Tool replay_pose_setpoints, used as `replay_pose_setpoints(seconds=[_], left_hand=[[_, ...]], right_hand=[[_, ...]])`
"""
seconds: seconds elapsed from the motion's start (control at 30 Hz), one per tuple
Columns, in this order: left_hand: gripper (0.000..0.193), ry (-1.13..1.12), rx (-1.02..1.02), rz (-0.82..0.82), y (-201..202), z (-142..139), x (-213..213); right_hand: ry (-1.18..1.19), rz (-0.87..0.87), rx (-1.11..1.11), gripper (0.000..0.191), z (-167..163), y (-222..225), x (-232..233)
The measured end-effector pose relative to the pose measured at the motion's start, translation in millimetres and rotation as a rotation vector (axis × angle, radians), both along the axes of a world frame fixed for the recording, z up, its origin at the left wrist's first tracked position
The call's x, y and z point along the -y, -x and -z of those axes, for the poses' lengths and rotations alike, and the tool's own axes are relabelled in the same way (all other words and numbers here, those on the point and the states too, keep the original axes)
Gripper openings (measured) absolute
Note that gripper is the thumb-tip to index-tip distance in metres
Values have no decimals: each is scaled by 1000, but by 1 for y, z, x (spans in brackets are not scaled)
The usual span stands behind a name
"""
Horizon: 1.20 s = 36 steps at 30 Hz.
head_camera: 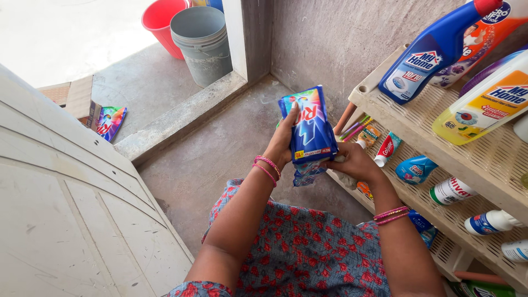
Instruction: The person sits on the floor of a wash area and wipes Rin detergent packets one at a time with a cloth, then stacks the wiped packets on the floor next to a shelf of cleaning supplies.
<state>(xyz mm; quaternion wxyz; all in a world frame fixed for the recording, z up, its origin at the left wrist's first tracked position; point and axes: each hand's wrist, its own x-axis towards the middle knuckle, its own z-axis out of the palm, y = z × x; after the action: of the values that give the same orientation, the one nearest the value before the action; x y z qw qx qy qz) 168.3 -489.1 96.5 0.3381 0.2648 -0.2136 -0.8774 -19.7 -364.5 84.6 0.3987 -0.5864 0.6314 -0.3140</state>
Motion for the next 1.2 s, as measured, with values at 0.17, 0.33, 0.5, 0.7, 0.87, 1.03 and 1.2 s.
replay_pose_setpoints(seconds=[0.17,0.33,0.5,0.7,0.87,1.03,1.2], left_hand=[[53,38,149,109,0,18,5],[59,-34,143,260,-15,25,15],[58,96,252,287,-28,25,15],[72,247,363,420,-34,18,2],[77,250,76,457,-27,13,-18],[75,128,46,324,-10,-5,-32],[93,625,-172,92,-5,-31,-44]], right_hand=[[338,12,-333,36,-17,-14,-4],[690,62,-537,26,-44,-37,-18],[809,155,-585,12,-73,-53,-30],[790,32,-528,9,-88,-57,-34],[906,135,-456,16,-93,-52,-38],[886,170,-397,18,-94,-52,-39],[834,279,-142,11,-100,-52,-34]])
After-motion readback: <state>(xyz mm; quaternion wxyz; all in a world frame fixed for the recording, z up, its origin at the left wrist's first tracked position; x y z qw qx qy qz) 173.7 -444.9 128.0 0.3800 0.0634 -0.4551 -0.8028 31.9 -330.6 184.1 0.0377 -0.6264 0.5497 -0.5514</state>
